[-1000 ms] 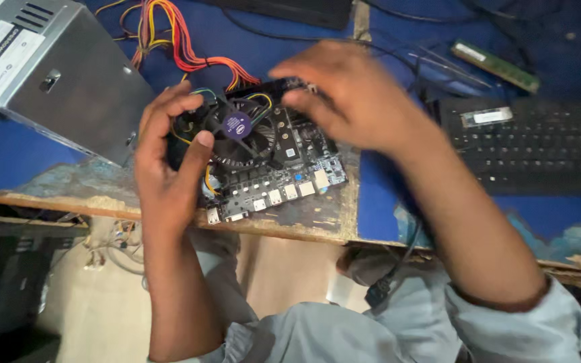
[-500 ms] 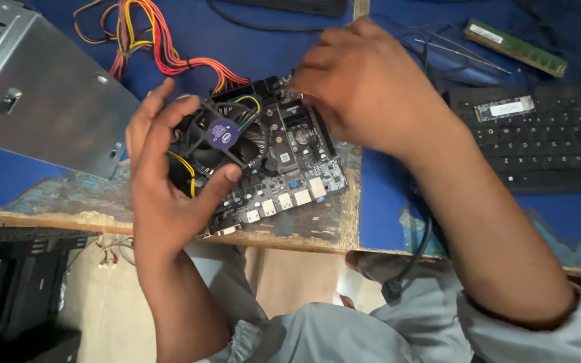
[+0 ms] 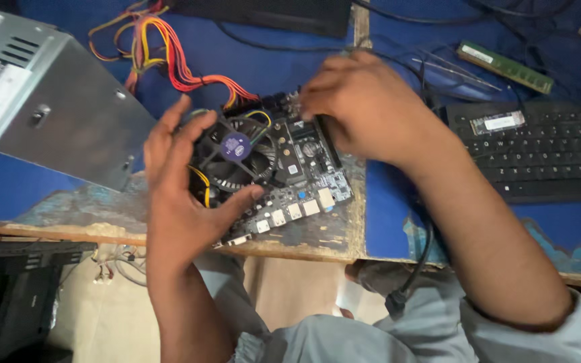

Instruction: The person works on a computer motherboard placed on a blue workbench. They repeatedly press and release a small white plastic connector near the top edge of the board, then adjust the CPU fan and its wires. A power supply unit, keyboard, and RAM stick are visible nearby.

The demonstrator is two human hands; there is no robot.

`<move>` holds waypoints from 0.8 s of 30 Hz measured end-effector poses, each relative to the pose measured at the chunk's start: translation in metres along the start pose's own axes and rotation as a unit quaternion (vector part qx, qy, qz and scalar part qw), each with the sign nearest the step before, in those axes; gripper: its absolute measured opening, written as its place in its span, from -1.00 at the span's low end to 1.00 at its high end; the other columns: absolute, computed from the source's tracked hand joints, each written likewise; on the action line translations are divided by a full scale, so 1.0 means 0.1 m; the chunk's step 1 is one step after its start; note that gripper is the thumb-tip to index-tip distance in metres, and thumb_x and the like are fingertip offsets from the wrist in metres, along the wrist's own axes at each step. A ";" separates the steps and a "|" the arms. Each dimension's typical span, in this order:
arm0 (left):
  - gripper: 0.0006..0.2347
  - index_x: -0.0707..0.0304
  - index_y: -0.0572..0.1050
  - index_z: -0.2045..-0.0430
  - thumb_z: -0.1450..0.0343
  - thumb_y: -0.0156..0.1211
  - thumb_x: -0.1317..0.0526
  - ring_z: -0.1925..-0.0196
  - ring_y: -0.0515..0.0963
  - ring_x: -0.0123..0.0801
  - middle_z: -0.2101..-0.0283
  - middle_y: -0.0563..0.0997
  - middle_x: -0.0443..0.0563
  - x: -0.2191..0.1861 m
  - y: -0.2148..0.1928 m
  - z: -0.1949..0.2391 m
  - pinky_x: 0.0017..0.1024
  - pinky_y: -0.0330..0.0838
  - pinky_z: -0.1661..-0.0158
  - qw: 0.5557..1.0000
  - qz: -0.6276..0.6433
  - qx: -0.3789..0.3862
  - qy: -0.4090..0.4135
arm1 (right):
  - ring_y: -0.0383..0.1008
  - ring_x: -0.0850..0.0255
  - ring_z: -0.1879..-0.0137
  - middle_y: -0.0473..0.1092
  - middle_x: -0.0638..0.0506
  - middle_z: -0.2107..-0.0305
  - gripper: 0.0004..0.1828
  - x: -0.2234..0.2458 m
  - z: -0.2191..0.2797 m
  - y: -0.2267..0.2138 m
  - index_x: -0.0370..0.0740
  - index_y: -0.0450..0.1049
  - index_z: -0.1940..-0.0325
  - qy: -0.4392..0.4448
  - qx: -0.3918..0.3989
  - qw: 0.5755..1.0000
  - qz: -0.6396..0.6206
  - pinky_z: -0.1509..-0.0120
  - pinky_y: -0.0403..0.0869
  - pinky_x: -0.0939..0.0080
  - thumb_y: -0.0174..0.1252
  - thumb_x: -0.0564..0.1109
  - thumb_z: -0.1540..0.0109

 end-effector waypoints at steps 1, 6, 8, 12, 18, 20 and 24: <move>-0.20 0.19 0.41 -0.22 -0.02 0.68 0.23 -0.46 0.30 0.14 -0.43 0.29 0.29 0.00 0.00 0.00 -0.06 0.23 -0.40 1.000 -0.001 0.000 -0.002 | 0.48 0.05 -0.07 0.57 0.08 0.17 -0.71 -0.02 0.01 -0.02 -0.13 0.62 0.30 0.000 0.000 1.000 -0.004 -0.15 0.38 -0.03 0.24 -0.27 0.10; -0.22 0.20 0.42 -0.19 -0.02 0.67 0.23 -0.43 0.30 0.16 -0.41 0.30 0.30 0.01 -0.01 -0.01 -0.04 0.21 -0.37 1.000 -0.003 0.003 -0.002 | 0.48 0.05 -0.06 0.58 0.08 0.12 -0.79 -0.08 0.02 -0.10 -0.09 0.60 0.44 -0.006 -0.007 0.999 -0.036 -0.13 0.38 -0.03 0.27 -0.22 0.16; -0.22 0.19 0.42 -0.18 -0.01 0.67 0.23 -0.43 0.30 0.16 -0.41 0.31 0.30 0.00 -0.01 -0.01 -0.05 0.21 -0.37 1.000 -0.003 0.002 -0.004 | 0.50 0.06 -0.05 0.58 0.09 0.15 -0.77 -0.07 0.00 -0.07 -0.13 0.62 0.34 0.007 -0.013 0.998 -0.056 -0.10 0.39 -0.02 0.25 -0.26 0.07; -0.22 0.19 0.43 -0.17 0.00 0.68 0.22 -0.43 0.30 0.15 -0.40 0.31 0.29 0.00 0.00 -0.02 -0.06 0.22 -0.35 1.000 -0.003 0.004 -0.006 | 0.49 0.05 0.02 0.57 0.08 0.22 -0.80 -0.05 0.00 -0.05 -0.16 0.61 0.28 0.014 -0.027 0.998 -0.058 -0.07 0.41 -0.04 0.28 -0.23 -0.01; -0.23 0.20 0.44 -0.15 0.00 0.68 0.22 -0.41 0.34 0.13 -0.39 0.34 0.26 0.03 0.01 -0.01 -0.09 0.24 -0.34 1.000 0.002 0.006 -0.018 | 0.49 0.05 0.04 0.53 0.07 0.32 -0.87 -0.06 0.02 -0.03 -0.13 0.62 0.30 0.040 -0.013 0.999 -0.020 -0.06 0.40 -0.03 0.29 -0.22 -0.06; -0.24 0.20 0.44 -0.15 0.00 0.68 0.21 -0.41 0.35 0.13 -0.39 0.34 0.27 0.02 0.01 -0.02 -0.09 0.25 -0.34 1.000 0.005 0.005 -0.013 | 0.49 0.06 0.02 0.54 0.08 0.29 -0.86 -0.05 0.01 -0.03 -0.13 0.62 0.29 0.036 -0.012 0.999 -0.025 -0.08 0.39 -0.03 0.29 -0.21 -0.07; -0.24 0.21 0.44 -0.15 -0.01 0.68 0.21 -0.42 0.35 0.13 -0.39 0.34 0.27 0.01 0.02 -0.02 -0.09 0.26 -0.34 1.000 0.004 0.003 -0.014 | 0.48 0.05 -0.04 0.56 0.06 0.15 -0.86 -0.03 0.00 -0.03 -0.16 0.62 0.27 0.020 -0.019 0.998 -0.051 -0.12 0.38 -0.03 0.30 -0.19 -0.08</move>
Point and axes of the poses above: each hand's wrist, its own z-axis away from the middle knuckle, its own y-axis out of the palm, x = y × z, the point moved 5 cm from there along -z, towards the middle knuckle
